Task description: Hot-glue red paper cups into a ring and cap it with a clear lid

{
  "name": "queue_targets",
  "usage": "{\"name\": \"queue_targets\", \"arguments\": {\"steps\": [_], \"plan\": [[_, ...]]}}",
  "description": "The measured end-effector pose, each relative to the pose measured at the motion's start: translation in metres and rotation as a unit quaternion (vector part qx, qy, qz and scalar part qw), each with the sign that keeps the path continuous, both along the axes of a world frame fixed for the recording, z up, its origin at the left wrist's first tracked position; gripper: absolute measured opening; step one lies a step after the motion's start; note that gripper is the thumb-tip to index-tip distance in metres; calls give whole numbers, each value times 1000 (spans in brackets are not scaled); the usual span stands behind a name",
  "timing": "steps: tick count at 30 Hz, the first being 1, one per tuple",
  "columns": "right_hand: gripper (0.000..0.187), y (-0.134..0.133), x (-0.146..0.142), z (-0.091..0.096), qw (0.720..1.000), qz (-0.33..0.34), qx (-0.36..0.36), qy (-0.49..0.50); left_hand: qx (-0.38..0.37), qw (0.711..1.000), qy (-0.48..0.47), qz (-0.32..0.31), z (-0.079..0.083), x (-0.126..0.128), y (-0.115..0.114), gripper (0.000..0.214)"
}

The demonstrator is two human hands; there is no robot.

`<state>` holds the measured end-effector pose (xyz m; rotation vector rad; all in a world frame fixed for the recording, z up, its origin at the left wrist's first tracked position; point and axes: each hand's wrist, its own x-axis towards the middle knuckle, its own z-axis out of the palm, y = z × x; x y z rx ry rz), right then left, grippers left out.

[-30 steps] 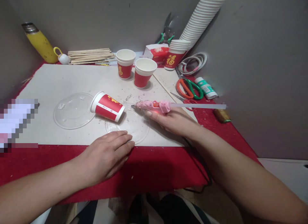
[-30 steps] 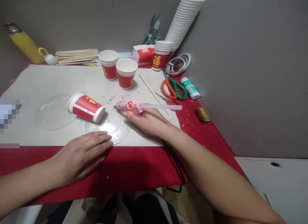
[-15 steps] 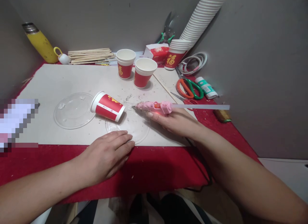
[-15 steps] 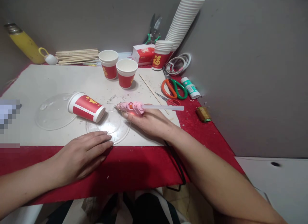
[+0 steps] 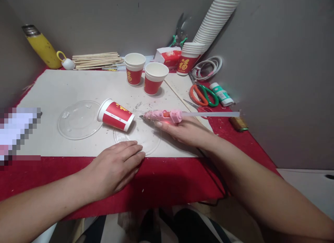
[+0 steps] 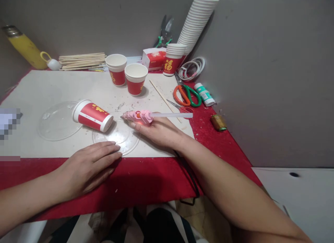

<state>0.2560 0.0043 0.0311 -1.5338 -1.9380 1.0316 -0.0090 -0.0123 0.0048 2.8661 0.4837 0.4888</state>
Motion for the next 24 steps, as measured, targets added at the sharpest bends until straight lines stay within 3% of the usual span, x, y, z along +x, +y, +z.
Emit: {"name": "queue_targets", "arguments": {"steps": [6, 10, 15, 21, 24], "plan": [[42, -2, -3, 3, 999, -31, -2, -32, -2, 1000, 4, 0, 1, -1, -1, 33], [40, -1, -2, 3, 1000, 0, -1, -17, -3, 1000, 2, -3, 0, 0, 0, 33], [39, 2, -1, 1, 999, -35, 23, -27, -4, 1000, 4, -1, 0, 0, 1, 33], [42, -2, -1, 0, 1000, 17, 3, -19, -5, 1000, 9, -1, 0, 0, 0, 33], [42, 0, 0, -1, 1000, 6, 12, -12, -4, 1000, 10, -2, -1, 0, 0, 33]]}}
